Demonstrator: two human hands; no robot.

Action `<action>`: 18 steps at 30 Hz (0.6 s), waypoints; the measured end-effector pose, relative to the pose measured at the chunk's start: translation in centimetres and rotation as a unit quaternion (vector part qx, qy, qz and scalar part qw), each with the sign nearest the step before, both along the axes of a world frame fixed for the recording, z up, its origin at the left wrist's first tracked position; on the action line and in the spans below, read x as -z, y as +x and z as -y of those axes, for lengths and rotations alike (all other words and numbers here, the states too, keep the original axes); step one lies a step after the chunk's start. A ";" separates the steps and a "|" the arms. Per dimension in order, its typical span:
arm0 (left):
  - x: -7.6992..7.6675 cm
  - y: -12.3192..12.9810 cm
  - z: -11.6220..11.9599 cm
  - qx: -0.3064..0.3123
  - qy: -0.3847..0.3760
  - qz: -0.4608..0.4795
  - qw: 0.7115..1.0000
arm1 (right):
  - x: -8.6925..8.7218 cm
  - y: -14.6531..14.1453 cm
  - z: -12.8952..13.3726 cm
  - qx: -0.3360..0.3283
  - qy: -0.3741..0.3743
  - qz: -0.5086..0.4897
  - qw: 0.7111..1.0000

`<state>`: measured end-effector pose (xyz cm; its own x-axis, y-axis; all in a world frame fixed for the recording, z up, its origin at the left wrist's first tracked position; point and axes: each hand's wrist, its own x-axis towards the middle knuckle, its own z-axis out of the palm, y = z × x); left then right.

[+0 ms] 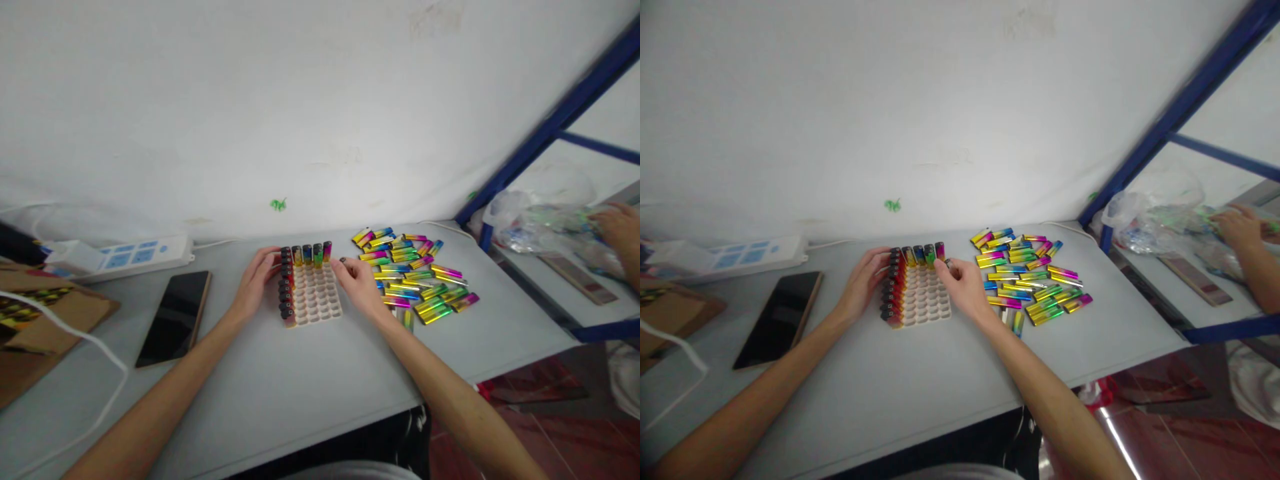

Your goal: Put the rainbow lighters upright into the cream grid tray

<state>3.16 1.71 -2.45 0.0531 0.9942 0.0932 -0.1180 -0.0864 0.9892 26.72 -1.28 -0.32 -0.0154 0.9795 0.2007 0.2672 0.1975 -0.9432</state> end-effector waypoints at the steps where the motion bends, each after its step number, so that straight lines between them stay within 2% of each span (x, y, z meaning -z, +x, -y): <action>1: 0.1 0.0 -0.1 0.001 -0.001 0.001 1.000 | 0.0 0.0 0.1 0.011 0.002 0.016 1.000; 10: 0.4 -0.2 -0.2 0.008 0.006 -0.019 1.000 | 0.0 0.0 0.1 0.017 0.013 0.037 0.999; 15: 0.4 -0.2 -0.2 0.003 0.006 -0.025 1.000 | 0.6 -0.1 0.0 -0.032 -0.019 -0.029 0.999; 18: 0.5 -0.2 -0.3 0.006 0.007 -0.023 1.000 | 0.8 0.0 0.0 -0.074 -0.003 -0.042 0.996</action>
<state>2.93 1.97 -2.96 0.0694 0.9921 0.1043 -0.0737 -0.0992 0.9923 26.70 -1.30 -1.11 -0.1425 0.9692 0.2008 0.1558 0.2223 -0.9624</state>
